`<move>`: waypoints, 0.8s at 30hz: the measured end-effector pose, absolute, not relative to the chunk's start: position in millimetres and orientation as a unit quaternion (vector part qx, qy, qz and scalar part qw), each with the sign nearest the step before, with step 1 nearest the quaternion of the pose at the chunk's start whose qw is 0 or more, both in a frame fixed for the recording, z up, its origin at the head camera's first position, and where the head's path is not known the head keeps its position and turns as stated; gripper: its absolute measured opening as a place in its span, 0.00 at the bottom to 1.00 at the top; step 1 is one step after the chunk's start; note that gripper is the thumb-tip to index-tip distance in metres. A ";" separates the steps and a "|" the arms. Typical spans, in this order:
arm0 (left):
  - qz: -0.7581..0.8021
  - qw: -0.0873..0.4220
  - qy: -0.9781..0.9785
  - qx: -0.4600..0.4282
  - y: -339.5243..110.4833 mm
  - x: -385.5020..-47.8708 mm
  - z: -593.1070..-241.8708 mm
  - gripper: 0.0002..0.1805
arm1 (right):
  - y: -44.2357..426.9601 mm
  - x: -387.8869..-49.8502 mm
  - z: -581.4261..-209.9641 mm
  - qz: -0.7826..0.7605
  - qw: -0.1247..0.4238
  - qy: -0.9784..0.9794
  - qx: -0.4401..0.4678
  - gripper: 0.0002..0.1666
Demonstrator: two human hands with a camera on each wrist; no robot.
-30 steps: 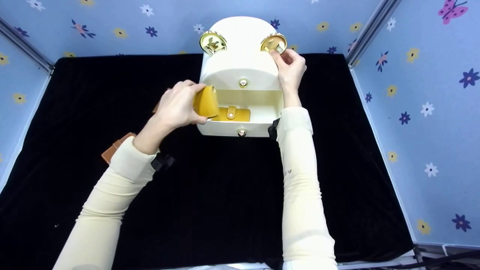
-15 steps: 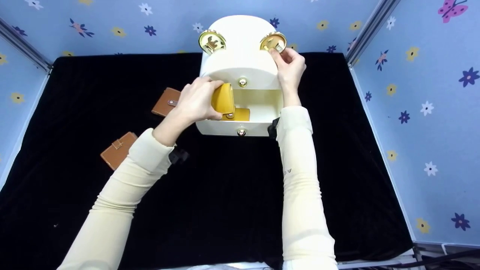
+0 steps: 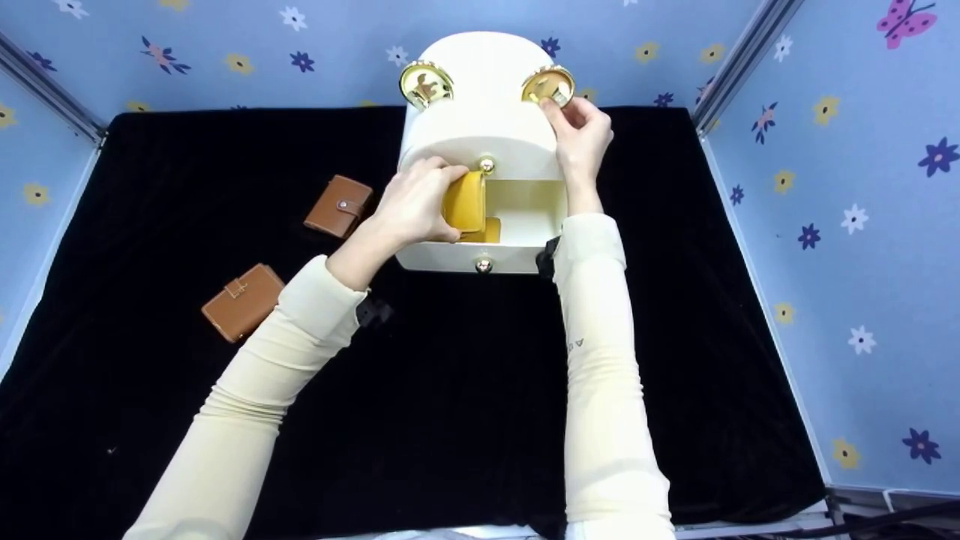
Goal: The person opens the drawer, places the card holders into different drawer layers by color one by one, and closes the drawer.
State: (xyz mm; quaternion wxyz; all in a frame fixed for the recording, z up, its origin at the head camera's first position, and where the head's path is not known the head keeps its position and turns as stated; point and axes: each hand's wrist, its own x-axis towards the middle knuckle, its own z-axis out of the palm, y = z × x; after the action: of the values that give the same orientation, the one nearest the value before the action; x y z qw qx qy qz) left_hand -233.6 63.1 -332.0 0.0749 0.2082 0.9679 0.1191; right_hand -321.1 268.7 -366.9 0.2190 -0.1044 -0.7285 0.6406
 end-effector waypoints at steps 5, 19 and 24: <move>0.118 0.085 0.967 0.211 63.4 -233.7 -335.9 0.45 | 268.2 -319.9 -366.6 0.635 0.221 -0.733 -0.103 0.08; 0.172 0.054 0.960 0.215 63.4 -218.8 -342.4 0.32 | 267.2 -319.9 -366.2 0.639 0.216 -0.730 -0.107 0.07; 0.225 0.009 0.948 0.224 63.3 -210.1 -349.9 0.26 | 267.5 -319.5 -366.2 0.632 0.219 -0.737 -0.101 0.08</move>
State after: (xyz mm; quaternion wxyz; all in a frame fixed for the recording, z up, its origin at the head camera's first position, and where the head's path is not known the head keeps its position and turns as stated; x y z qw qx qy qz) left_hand -210.1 63.3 -349.9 0.0087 0.2245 0.9480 0.2255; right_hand -319.5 267.5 -366.2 0.2187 -0.1012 -0.7366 0.6319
